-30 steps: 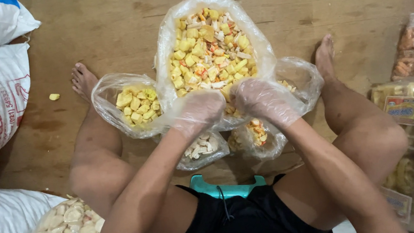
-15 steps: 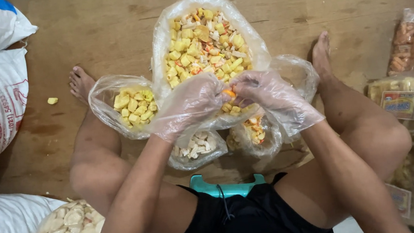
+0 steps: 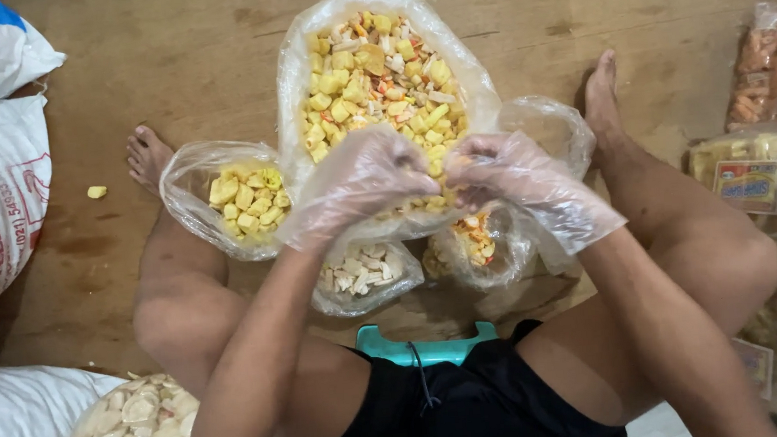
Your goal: A person wearing gloves sorts and distributes diced food items from a large central plastic bag into several smaller plastic bags at a fast pace.
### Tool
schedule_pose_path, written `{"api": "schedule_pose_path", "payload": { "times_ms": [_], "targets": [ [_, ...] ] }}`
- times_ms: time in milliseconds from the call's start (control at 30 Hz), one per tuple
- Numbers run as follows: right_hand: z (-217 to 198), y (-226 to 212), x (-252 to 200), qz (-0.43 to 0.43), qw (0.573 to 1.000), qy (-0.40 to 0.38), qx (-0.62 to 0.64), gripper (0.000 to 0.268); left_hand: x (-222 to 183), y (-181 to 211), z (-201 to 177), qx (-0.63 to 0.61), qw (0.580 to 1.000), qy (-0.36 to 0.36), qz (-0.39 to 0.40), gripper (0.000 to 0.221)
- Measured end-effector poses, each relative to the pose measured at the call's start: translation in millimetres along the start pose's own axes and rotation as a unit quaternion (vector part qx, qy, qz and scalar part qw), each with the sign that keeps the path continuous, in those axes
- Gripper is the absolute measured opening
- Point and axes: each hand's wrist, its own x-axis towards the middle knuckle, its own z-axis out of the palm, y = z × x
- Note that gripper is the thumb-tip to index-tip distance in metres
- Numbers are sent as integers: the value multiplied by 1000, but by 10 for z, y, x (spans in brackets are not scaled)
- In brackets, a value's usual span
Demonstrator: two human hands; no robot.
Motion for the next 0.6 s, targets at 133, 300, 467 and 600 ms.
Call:
{"api": "schedule_pose_path", "payload": {
  "times_ms": [133, 300, 467, 600],
  "targets": [
    [-121, -171, -191, 50, 968, 6, -247, 28, 326, -569, 148, 124, 991, 36, 26, 20],
    [6, -443, -370, 143, 840, -96, -514, 30, 920, -1456, 621, 387, 918, 78, 43, 23],
    [37, -451, -404, 31, 837, -67, -542, 33, 743, -1207, 430, 275, 954, 105, -51, 18],
    [216, -144, -181, -31, 867, -66, -493, 31, 586, -983, 169, 211, 964, 123, -104, 20]
  ]
}}
